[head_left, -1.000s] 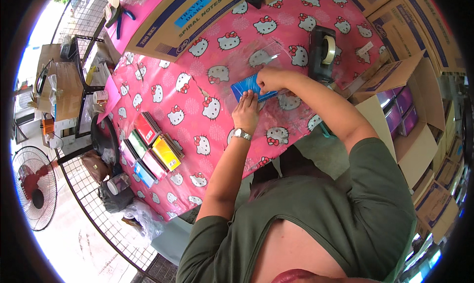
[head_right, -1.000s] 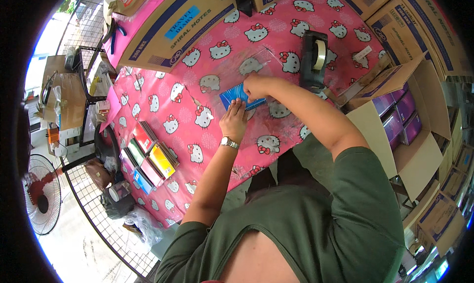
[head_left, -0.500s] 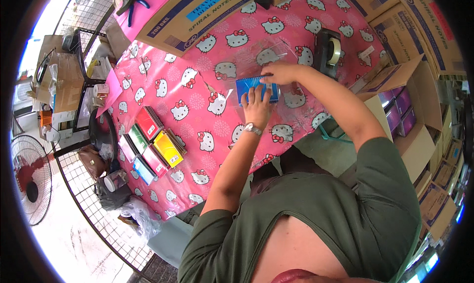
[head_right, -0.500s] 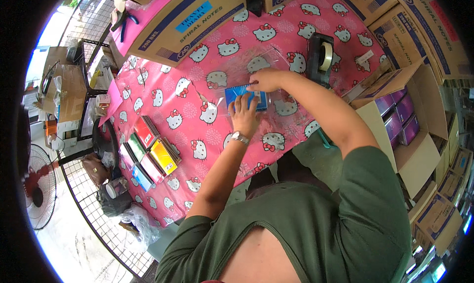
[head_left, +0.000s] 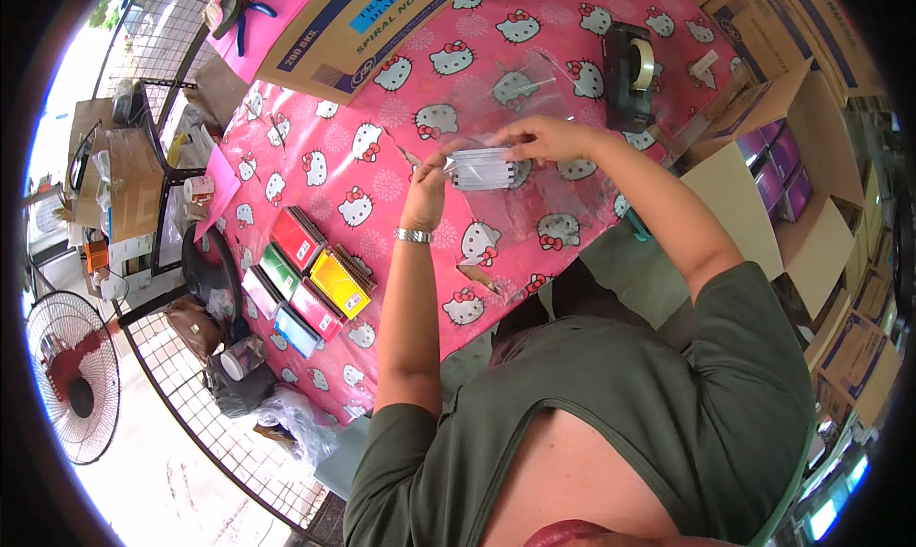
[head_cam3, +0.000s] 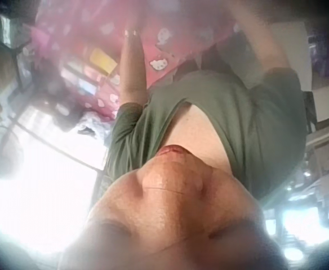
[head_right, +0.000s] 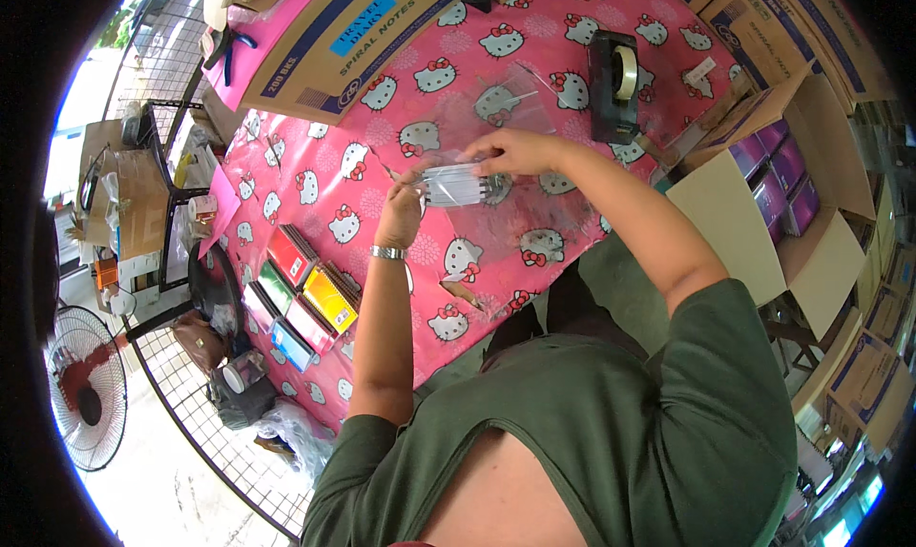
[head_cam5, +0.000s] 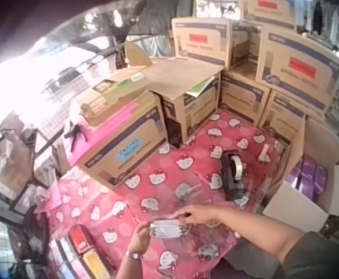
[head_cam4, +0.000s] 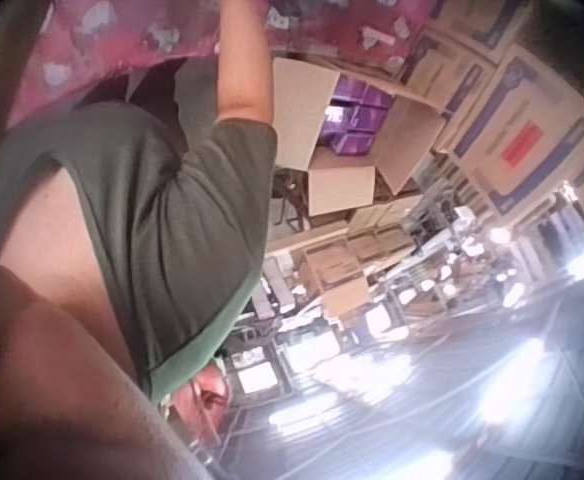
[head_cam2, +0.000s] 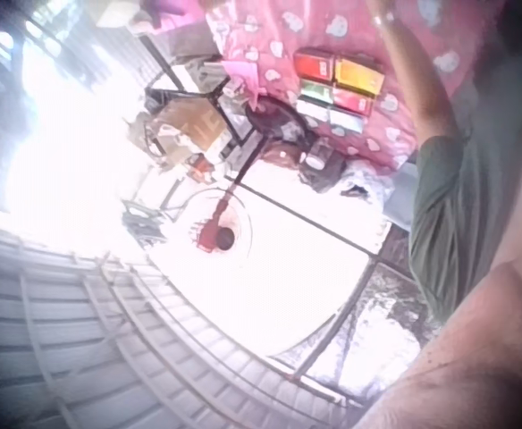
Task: The person organizes small notebooks by color, gathers a stack of notebooks, and places them into a clear plastic adhesive bag.
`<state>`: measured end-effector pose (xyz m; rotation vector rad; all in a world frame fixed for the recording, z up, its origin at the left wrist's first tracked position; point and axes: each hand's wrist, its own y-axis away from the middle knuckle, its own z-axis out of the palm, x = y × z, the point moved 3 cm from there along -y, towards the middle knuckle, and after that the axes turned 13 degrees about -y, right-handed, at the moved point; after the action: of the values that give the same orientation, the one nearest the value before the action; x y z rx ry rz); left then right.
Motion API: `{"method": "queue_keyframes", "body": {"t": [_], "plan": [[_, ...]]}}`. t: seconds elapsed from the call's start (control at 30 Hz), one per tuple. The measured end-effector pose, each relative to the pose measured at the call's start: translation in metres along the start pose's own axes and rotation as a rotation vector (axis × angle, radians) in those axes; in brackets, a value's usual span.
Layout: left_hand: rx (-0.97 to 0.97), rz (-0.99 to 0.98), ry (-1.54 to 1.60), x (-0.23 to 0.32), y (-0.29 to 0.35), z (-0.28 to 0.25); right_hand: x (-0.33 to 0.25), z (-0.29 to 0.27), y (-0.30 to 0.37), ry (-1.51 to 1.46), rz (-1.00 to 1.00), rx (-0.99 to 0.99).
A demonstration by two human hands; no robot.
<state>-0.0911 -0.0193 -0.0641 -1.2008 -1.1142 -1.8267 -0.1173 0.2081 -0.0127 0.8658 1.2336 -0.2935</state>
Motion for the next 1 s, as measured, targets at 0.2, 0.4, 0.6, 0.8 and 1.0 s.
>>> {"method": "queue_keyframes", "body": {"t": [0.2, 0.4, 0.6, 0.8, 1.0], "plan": [[-0.219, -0.06, 0.205, 0.01, -0.006, -0.026, 0.022, -0.014, -0.005, 0.061, -0.232, 0.067], [-0.085, -0.062, -0.27, 0.007, -0.027, -0.016, 0.012, 0.007, -0.02, 0.146, -0.336, 0.248], [0.179, 0.437, -1.155, 0.051, -0.013, 0.021, 0.02, 0.032, -0.006, 0.221, -0.591, 0.651], [-0.158, 0.601, -1.248, 0.073, 0.021, 0.013, 0.003, 0.05, 0.03, 0.55, -0.765, 0.471], [0.125, 0.565, -1.231, 0.037, 0.016, 0.004, 0.006, 0.07, 0.015, 0.59, -0.559, 0.74]]}}
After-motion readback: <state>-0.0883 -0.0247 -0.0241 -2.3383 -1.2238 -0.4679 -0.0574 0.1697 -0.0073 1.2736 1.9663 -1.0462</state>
